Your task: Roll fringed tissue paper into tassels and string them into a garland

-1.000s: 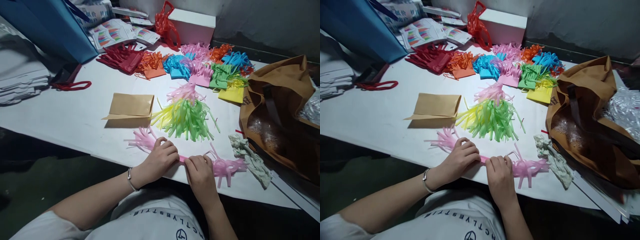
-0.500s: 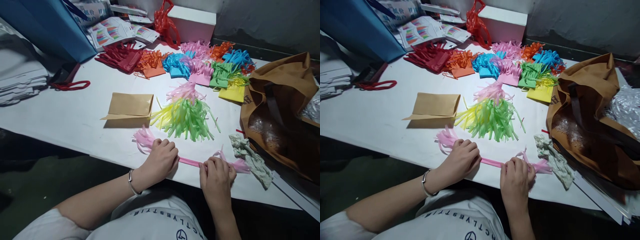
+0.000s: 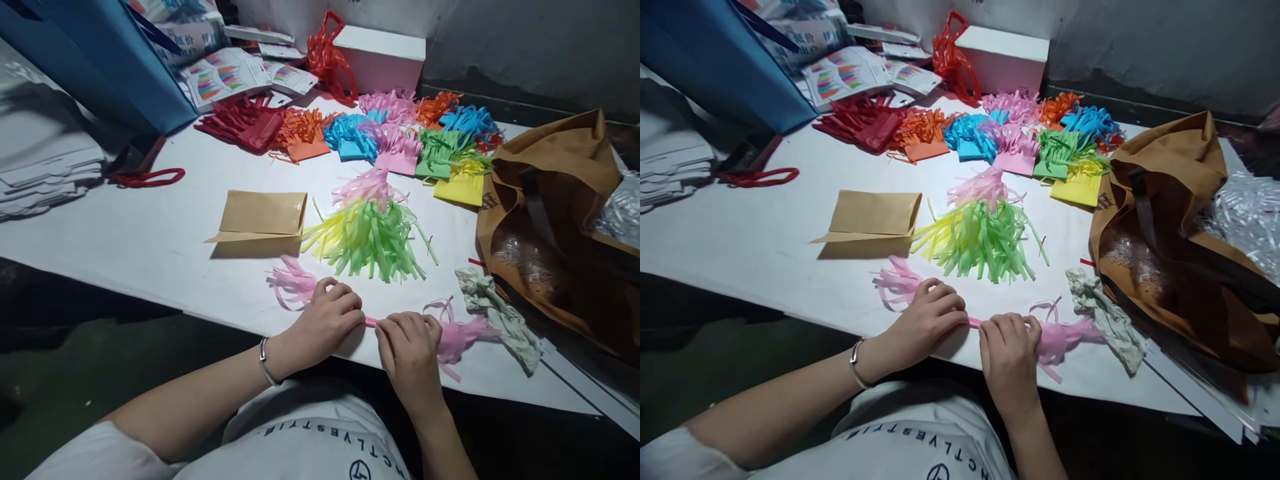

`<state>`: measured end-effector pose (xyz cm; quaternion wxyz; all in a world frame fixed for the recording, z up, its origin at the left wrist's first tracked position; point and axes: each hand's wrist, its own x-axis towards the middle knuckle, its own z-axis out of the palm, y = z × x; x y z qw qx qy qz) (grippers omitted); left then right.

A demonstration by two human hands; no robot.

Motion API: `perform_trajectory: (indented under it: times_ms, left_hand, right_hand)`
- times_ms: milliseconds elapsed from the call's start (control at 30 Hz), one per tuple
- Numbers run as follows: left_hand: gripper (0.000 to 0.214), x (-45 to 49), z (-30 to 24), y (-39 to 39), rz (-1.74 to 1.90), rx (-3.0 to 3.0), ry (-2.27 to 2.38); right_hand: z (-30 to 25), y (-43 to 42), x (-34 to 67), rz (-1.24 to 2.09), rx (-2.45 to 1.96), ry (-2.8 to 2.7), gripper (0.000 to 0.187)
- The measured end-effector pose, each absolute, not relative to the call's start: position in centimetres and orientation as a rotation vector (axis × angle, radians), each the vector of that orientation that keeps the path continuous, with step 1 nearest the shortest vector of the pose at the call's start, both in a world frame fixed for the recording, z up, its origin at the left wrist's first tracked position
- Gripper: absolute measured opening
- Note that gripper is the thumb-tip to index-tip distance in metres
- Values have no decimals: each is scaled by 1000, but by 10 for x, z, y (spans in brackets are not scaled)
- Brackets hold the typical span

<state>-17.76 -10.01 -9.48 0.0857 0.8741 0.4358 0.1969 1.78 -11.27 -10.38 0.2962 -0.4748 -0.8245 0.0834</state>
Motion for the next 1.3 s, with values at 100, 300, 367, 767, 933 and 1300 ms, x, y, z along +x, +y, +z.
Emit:
perform_trajectory:
  times_ms: [100, 300, 367, 767, 933, 1300]
  left_hand:
    - [19, -176, -98, -99, 597, 2564, 1291]
    - [15, -177, -100, -99, 579, 2454, 1338]
    - [15, -176, -98, -100, 547, 2442, 1350]
    - [13, -155, -73, -91, 149, 2467, 1567]
    - [14, -158, -74, -92, 174, 2670, 1362]
    - [10, -155, -70, -73, 131, 2607, 1151]
  right_hand:
    - [-104, -113, 12, 222, -1232, -2257, 8]
    - [-109, -117, 28, 188, -1235, -2318, 12]
    - [-109, -119, 40, 185, -1267, -2272, 12]
    - [-102, -121, 39, 169, -1540, -2095, 18]
    - [-105, -124, 41, 149, -1423, -2148, 13]
    - [-106, -111, 30, -21, -1165, -2421, 16]
